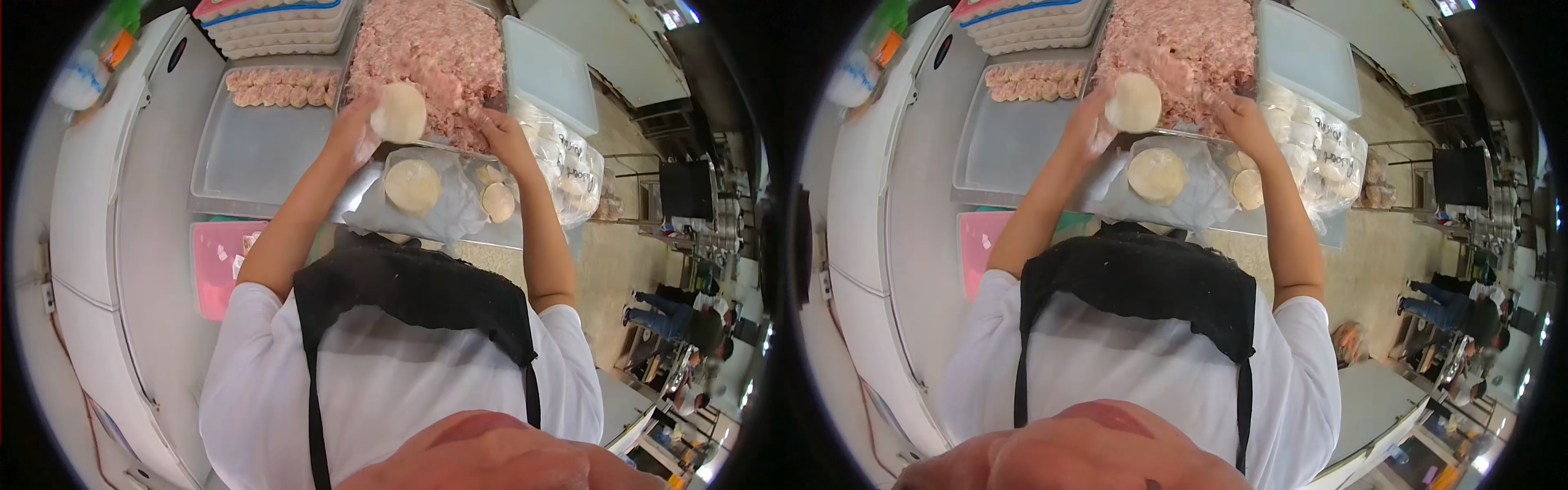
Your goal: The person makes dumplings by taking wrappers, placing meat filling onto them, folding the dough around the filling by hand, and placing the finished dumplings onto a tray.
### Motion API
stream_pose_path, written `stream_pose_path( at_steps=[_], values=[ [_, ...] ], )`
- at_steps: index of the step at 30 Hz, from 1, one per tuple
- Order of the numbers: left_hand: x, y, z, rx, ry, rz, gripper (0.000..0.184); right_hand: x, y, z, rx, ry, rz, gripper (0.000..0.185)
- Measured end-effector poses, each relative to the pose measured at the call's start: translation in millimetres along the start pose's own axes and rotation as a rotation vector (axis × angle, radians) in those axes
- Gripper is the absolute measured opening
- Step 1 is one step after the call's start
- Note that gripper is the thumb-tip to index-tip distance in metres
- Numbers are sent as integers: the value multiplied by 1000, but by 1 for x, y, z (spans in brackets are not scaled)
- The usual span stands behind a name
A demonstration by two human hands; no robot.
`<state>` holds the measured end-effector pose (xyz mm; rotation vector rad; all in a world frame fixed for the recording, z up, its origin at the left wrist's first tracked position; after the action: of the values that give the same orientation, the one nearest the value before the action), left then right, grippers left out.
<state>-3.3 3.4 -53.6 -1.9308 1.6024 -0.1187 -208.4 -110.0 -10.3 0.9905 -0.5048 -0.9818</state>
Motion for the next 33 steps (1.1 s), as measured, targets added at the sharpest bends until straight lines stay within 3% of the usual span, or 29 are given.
stream_pose_path(
  at_steps=[3,6,10,13,16,19,22,25,26,29,31,33],
  values=[
    [17,-10,-40,181,-64,-226,37,-12,33,-2,347,-125,-154,29],
    [17,-13,-75,-18,-86,-144,42,-15,40,-20,413,-148,-63,31],
    [32,-13,-74,-352,-80,47,55,-23,31,-25,-238,-337,482,32],
    [56,-14,-37,-275,-133,-97,63,-37,44,-2,-534,-48,319,30],
    [43,-12,-44,-127,-249,-146,63,-48,69,10,-594,-185,414,31],
    [38,-5,-62,-171,-164,-63,62,-34,56,-2,-611,-139,615,33],
    [35,-4,-61,-232,-202,-116,61,-39,77,26,-953,-70,424,35],
    [44,0,-65,-187,-172,-172,57,-50,80,14,-750,-135,684,40],
    [46,0,-66,-202,-189,-188,56,-42,63,8,-732,-74,601,40],
    [40,-1,-75,-241,-177,-198,52,-28,57,34,-543,-63,707,27],
    [37,0,-72,-236,-81,-147,53,-16,40,58,-218,-46,408,23],
    [24,3,-74,179,-31,-186,55,-12,27,70,-24,41,162,26]
  ],
)
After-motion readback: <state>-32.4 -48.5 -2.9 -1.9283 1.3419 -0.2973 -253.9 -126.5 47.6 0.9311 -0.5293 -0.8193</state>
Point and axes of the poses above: each hand's wrist, its own x-axis towards the middle knuckle, its own z-axis out of the back of the hand, y = z × x, the point moved 6 cm from there along x, towards the middle knuckle, and after that the axes turned 11 degrees about -y, right-handed, at the moved point
